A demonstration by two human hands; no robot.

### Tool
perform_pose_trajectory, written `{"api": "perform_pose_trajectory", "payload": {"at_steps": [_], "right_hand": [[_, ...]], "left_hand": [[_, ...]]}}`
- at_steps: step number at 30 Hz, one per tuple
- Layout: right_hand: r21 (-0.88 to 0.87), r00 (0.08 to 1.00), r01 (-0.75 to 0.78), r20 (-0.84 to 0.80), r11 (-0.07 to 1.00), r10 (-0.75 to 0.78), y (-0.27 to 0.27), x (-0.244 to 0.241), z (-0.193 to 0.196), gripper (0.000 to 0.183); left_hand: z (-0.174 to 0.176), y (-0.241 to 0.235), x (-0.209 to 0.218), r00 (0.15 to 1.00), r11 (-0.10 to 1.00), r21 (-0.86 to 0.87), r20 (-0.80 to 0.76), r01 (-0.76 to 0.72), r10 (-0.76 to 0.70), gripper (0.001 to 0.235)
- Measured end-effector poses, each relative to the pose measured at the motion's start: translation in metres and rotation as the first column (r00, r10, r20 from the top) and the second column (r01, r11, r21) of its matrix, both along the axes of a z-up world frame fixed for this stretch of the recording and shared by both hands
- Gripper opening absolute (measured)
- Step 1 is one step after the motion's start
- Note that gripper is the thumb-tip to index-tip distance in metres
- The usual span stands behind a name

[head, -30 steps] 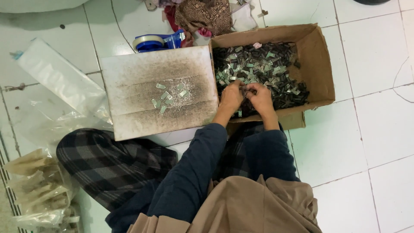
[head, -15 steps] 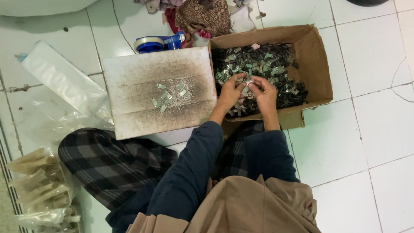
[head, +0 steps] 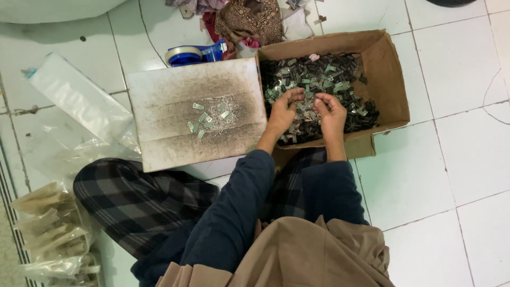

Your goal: The person picks up small metal parts from a board and a box and places them into individual plastic bags by hand.

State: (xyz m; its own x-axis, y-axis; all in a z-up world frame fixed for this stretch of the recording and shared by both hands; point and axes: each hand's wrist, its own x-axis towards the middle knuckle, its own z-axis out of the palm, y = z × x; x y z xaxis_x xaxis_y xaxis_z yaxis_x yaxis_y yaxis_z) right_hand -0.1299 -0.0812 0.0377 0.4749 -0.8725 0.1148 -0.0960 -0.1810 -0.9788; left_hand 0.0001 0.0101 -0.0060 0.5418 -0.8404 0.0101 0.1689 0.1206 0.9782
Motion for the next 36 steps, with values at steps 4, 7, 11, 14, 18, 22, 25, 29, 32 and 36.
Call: {"api": "perform_pose_trajectory", "payload": {"at_steps": [4, 7, 11, 14, 18, 22, 25, 29, 32, 36], "right_hand": [[-0.005, 1.000, -0.003, 0.008, 1.000, 0.004, 0.002, 0.000, 0.002, 0.016], [0.007, 1.000, -0.017, 0.016, 1.000, 0.017, 0.001, -0.001, 0.003, 0.016], [0.013, 1.000, -0.017, 0.025, 1.000, 0.016, 0.002, 0.000, 0.004, 0.015], [0.020, 0.999, -0.016, 0.029, 1.000, 0.015, 0.002, -0.001, 0.005, 0.015], [0.027, 0.999, -0.012, 0.030, 1.000, 0.011, 0.001, -0.001, 0.003, 0.015], [0.024, 0.999, -0.017, 0.031, 1.000, 0.016, -0.003, -0.002, -0.003, 0.015], [0.025, 1.000, -0.017, 0.026, 1.000, 0.017, -0.003, -0.003, -0.002, 0.015], [0.018, 0.999, -0.018, 0.028, 1.000, 0.018, -0.002, -0.002, 0.000, 0.015], [0.018, 0.999, -0.023, 0.033, 1.000, 0.022, 0.001, -0.002, 0.004, 0.015], [0.029, 0.999, -0.020, 0.047, 0.999, 0.018, 0.001, -0.002, 0.003, 0.015]], "left_hand": [[0.000, 0.000, 0.001, 1.000, 1.000, -0.009, -0.022, 0.005, -0.005, 0.052], [-0.005, -0.003, 0.002, 0.999, 1.000, 0.020, -0.043, -0.012, 0.013, 0.049], [0.003, 0.000, 0.001, 0.998, 0.999, 0.023, -0.047, -0.041, 0.042, 0.047], [-0.001, -0.002, 0.001, 0.997, 0.998, 0.003, -0.050, -0.059, 0.059, 0.050], [0.006, 0.000, 0.001, 0.995, 0.998, -0.001, -0.073, -0.070, 0.069, 0.056], [0.005, -0.002, -0.002, 0.992, 0.996, -0.017, -0.095, -0.083, 0.081, 0.057], [0.005, -0.003, -0.003, 0.992, 0.997, -0.011, -0.099, -0.081, 0.079, 0.056], [0.001, -0.005, -0.002, 0.992, 0.995, -0.004, -0.071, -0.101, 0.101, 0.054], [0.006, -0.002, -0.003, 0.991, 0.993, 0.005, -0.066, -0.115, 0.115, 0.051], [0.015, 0.000, -0.002, 0.990, 0.990, 0.001, -0.039, -0.138, 0.138, 0.047]]}}
